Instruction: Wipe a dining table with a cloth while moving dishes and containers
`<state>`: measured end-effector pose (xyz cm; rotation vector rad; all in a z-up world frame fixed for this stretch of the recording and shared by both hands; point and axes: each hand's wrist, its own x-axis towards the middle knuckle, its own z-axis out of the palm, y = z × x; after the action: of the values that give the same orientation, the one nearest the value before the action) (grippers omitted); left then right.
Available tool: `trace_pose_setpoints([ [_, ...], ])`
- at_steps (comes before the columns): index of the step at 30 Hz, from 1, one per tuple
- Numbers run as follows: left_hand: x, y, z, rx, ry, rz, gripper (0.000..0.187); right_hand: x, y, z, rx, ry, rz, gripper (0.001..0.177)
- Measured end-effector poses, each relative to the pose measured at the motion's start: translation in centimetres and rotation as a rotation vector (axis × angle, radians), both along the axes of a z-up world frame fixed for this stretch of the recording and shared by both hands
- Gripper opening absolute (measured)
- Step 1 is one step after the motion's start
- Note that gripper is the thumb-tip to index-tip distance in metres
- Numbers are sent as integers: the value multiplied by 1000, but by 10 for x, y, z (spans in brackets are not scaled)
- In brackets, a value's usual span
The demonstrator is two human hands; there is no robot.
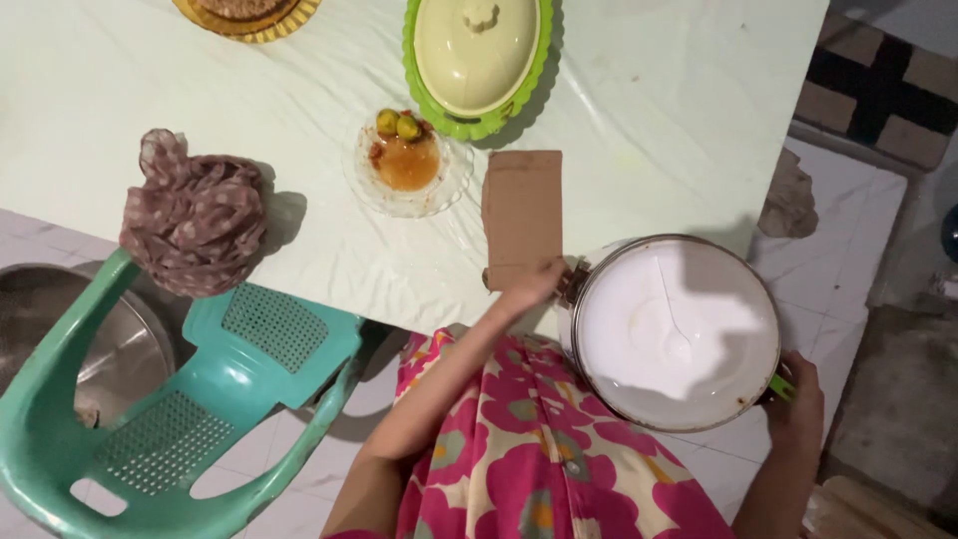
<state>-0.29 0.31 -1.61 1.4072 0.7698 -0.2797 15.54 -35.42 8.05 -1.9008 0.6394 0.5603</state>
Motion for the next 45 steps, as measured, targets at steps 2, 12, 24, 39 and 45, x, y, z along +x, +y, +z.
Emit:
trace_pose_setpoints([
  [2, -5, 13, -24, -150, -71, -28, 45, -2, 16, 29, -110, 26, 113, 45],
  [12, -17, 62, -83, 518, 32, 620, 43, 32, 83, 66, -292, 181, 566, 72],
  [24, 51, 65, -90, 423, 92, 216, 41, -10, 61, 71, -472, 325, 453, 83],
  [39, 75, 21, -144, 897, -126, 49, 26, -46, -77, -33, -233, -69, 483, 27],
  [45, 21, 37, -119, 620, 39, 8, 20, -66, -71, -61, -139, -253, 617, 41],
])
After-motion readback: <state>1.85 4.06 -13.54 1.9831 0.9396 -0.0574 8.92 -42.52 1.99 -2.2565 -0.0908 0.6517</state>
